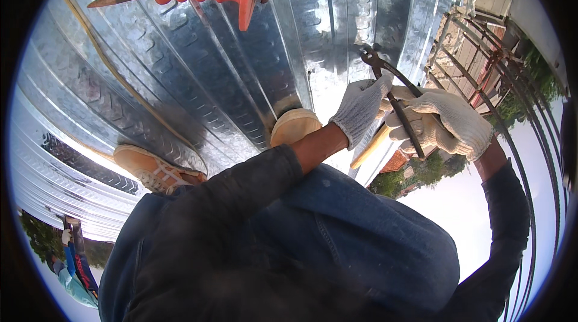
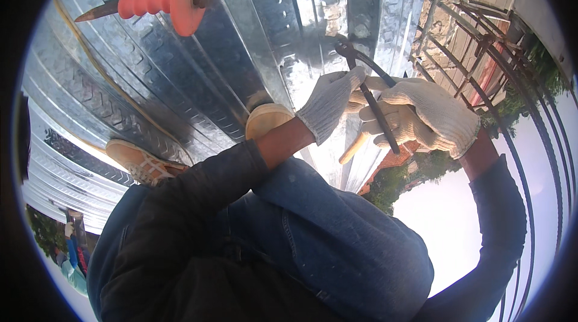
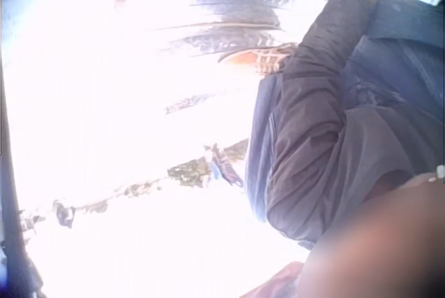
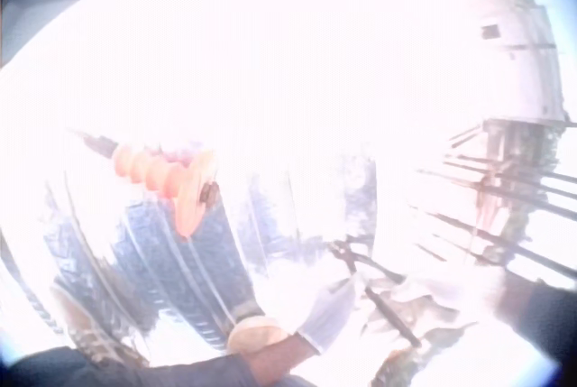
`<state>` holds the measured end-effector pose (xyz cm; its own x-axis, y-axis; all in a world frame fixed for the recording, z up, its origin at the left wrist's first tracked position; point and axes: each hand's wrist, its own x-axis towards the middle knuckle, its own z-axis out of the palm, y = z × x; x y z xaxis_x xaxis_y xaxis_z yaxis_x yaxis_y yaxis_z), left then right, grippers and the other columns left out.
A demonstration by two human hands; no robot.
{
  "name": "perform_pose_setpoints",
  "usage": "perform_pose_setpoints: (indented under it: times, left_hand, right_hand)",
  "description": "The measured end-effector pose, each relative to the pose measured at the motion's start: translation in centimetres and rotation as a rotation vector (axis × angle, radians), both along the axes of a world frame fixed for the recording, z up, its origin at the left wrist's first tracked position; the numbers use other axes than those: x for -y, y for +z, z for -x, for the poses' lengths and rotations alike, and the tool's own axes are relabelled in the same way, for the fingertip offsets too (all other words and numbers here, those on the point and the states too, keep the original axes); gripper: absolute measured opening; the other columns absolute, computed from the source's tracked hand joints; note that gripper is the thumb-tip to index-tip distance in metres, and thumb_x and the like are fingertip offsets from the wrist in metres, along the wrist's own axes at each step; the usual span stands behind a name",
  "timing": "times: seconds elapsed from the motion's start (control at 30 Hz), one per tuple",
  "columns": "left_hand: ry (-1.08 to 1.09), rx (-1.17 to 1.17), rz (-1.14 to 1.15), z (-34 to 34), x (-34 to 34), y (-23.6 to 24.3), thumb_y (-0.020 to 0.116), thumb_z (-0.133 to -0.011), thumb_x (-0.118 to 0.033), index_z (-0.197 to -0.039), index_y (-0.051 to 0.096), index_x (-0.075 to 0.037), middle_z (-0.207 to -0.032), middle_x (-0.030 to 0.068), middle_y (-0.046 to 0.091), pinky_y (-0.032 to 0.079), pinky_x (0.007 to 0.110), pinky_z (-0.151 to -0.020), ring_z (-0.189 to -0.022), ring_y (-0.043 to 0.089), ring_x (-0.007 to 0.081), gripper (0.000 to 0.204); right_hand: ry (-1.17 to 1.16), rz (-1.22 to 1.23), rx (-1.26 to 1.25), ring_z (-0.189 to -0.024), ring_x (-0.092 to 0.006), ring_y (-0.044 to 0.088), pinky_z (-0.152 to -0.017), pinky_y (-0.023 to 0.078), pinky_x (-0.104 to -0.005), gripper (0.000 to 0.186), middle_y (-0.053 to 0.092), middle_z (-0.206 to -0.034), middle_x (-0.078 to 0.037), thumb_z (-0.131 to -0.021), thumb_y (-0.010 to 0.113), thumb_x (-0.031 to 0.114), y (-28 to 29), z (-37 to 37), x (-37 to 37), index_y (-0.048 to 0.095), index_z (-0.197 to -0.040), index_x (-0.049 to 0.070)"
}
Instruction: The person secures a corrugated metal roof sheet to the roof structure using a hammer and a red-handled punch tool. They repeatedly position the punch and strike it to fasten the sheet in place.
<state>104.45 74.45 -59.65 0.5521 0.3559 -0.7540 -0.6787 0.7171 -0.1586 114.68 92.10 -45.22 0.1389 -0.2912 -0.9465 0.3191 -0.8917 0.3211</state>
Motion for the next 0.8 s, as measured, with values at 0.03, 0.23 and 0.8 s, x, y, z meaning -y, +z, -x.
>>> perform_pose_setpoints:
  times: [0.03, 0.23, 0.8]
  left_hand:
    - [0.009, -0.001, 0.020, -0.2, 0.0, -0.1, 0.077, -0.106, -0.052, -0.099, 0.076, -0.005, -0.085, 0.0022, 0.071, 0.050, 0.029, -0.063, -0.071, 0.065, 0.0101, 0.048]
    - [0.001, 0.032, 0.110, -0.2, -0.8, 0.6, 0.077, -0.106, -0.051, -0.101, 0.076, -0.003, -0.087, 0.0044, 0.073, 0.052, 0.031, -0.067, -0.078, 0.068, 0.0122, 0.048]
    - [0.023, 0.081, 0.242, 0.0, -2.3, 2.5, 0.078, -0.102, -0.059, -0.100, 0.076, -0.003, -0.084, 0.0049, 0.071, 0.058, 0.037, -0.073, -0.075, 0.069, 0.0171, 0.056]
  right_hand:
    - [0.038, 0.010, 0.033, -0.106, -0.0362, 0.082, -0.093, 0.069, -0.0566, 0.044, 0.075, -0.127, -0.027, -0.113, 0.062, 0.016, -0.1, 0.6, -0.4, 0.053, -0.148, -0.009]
    - [0.069, 0.038, -0.027, -0.092, -0.0256, 0.080, -0.076, 0.070, -0.0397, 0.038, 0.076, -0.107, -0.018, -0.109, 0.062, 0.016, -0.4, 0.9, -0.8, 0.063, -0.137, -0.011]
    - [0.071, 0.064, -0.036, -0.075, -0.0143, 0.071, -0.066, 0.061, -0.0323, 0.032, 0.071, -0.092, -0.009, -0.108, 0.067, 0.022, -1.1, 0.9, 0.6, 0.070, -0.127, -0.004]
